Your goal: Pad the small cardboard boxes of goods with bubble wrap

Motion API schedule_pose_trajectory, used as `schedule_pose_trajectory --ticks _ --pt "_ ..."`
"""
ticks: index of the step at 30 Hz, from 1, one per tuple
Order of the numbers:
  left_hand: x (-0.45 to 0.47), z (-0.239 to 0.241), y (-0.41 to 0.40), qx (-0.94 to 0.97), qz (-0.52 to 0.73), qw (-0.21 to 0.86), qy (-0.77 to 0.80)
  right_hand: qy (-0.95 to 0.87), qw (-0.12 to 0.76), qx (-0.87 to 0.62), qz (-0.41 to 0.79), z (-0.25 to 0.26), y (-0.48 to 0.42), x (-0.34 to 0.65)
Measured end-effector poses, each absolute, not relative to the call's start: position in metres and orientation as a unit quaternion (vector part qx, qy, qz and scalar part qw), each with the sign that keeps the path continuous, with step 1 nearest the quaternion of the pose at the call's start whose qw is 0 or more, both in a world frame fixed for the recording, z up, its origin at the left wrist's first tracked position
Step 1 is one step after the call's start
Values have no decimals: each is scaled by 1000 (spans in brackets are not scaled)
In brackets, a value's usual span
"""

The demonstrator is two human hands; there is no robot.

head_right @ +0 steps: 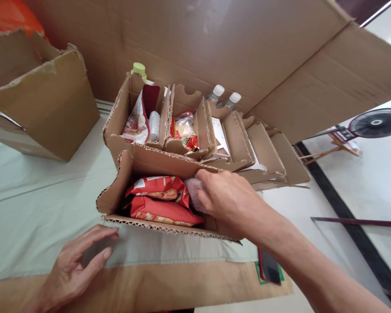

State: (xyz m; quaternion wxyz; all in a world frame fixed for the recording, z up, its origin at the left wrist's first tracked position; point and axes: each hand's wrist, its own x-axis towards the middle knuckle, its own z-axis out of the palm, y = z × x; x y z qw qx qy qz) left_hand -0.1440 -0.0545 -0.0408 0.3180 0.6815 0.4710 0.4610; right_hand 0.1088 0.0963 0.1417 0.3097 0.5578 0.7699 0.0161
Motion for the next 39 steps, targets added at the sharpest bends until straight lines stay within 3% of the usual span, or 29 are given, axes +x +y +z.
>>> schedule_pose_trajectory --ticks 4,8,12,27,29,35,39 --pt "-145 -41 -55 679 456 315 482 754 382 534 20 138 96 107" --pt "-145 -43 -55 683 454 308 482 768 389 507 -45 140 99 116" --pt "-144 -43 -55 681 448 314 486 753 411 513 -29 132 105 108" --pt "-142 -49 -56 684 434 307 499 770 371 518 8 127 101 105" --pt "-146 -47 -58 672 428 302 524 778 306 547 25 138 90 120" --pt "-165 -28 -60 608 421 278 613 710 -99 695 58 164 1 223" --pt "-153 -19 -37 578 434 331 606 682 -170 699 -130 105 -21 235"
